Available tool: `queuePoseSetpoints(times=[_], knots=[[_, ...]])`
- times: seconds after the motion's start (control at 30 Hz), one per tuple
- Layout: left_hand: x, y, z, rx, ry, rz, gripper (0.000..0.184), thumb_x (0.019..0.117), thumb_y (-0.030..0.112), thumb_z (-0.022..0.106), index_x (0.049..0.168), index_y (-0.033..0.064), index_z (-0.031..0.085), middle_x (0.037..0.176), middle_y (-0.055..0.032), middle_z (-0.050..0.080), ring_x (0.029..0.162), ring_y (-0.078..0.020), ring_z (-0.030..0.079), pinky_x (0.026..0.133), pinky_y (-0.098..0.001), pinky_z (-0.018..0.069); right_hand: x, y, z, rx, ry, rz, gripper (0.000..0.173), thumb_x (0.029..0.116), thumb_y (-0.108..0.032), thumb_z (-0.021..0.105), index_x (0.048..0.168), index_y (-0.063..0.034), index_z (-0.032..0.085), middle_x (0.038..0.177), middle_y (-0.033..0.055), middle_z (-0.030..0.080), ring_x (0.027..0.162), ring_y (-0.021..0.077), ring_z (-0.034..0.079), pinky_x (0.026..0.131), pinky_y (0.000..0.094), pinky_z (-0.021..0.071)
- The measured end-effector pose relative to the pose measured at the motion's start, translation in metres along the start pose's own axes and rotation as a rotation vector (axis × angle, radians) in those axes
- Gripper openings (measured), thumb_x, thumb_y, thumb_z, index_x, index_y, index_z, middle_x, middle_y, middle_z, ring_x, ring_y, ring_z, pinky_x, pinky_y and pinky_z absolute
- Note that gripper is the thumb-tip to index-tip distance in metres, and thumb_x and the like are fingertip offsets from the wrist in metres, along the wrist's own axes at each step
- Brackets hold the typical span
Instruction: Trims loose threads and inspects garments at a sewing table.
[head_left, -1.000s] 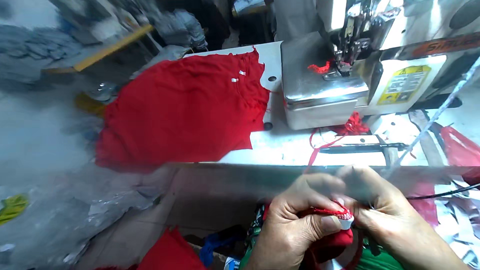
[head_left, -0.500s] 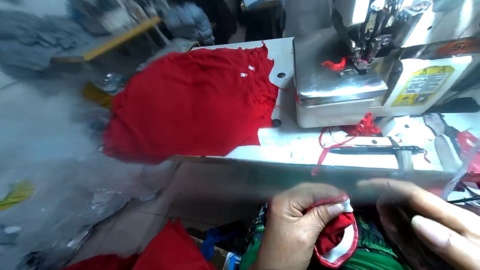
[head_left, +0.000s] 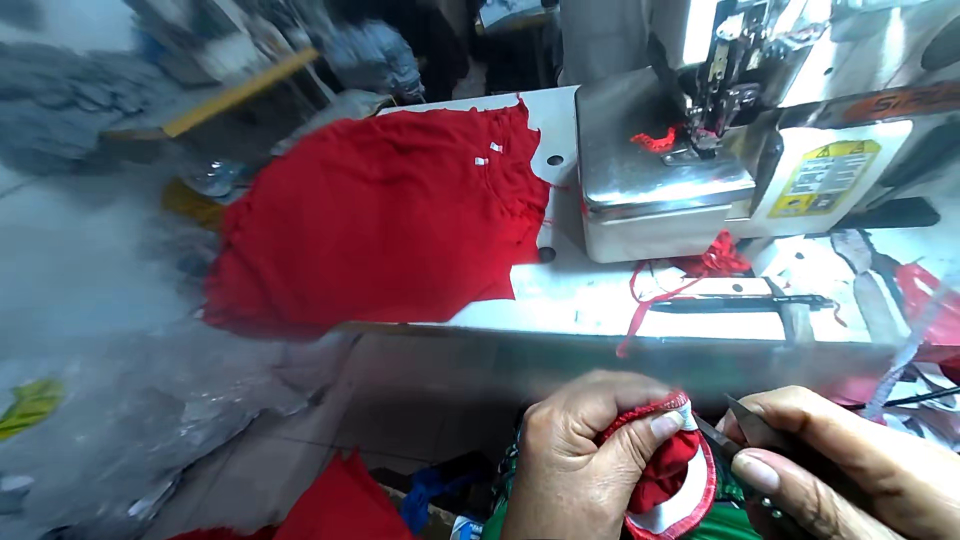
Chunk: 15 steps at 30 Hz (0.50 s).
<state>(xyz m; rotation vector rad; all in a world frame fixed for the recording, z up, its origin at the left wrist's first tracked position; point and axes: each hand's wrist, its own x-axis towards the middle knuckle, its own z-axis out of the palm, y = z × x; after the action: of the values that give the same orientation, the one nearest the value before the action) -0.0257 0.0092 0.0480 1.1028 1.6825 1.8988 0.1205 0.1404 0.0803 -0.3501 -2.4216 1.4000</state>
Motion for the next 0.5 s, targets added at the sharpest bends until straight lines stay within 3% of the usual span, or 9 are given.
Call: queuePoseSetpoints(times=[0.5], knots=[[0.0032, 0.0039, -0.0009, 0.092, 0.009, 0.041, 0.008, 0.0907, 0.004, 0.071, 0.091, -0.0016, 0.077, 0.094, -0.002, 0.075, 0.093, 0.0006, 0.069, 0.085, -0.0152, 0.0565, 0.0024, 0.0032, 0.0023, 0.0, 0.02, -0.012, 0.023, 0.1051, -0.014, 0.056, 0.109, 0.0065, 0.065, 0.091, 0.0118, 0.069, 0.076, 0.0036, 0.064, 0.069, 0.018, 0.0532]])
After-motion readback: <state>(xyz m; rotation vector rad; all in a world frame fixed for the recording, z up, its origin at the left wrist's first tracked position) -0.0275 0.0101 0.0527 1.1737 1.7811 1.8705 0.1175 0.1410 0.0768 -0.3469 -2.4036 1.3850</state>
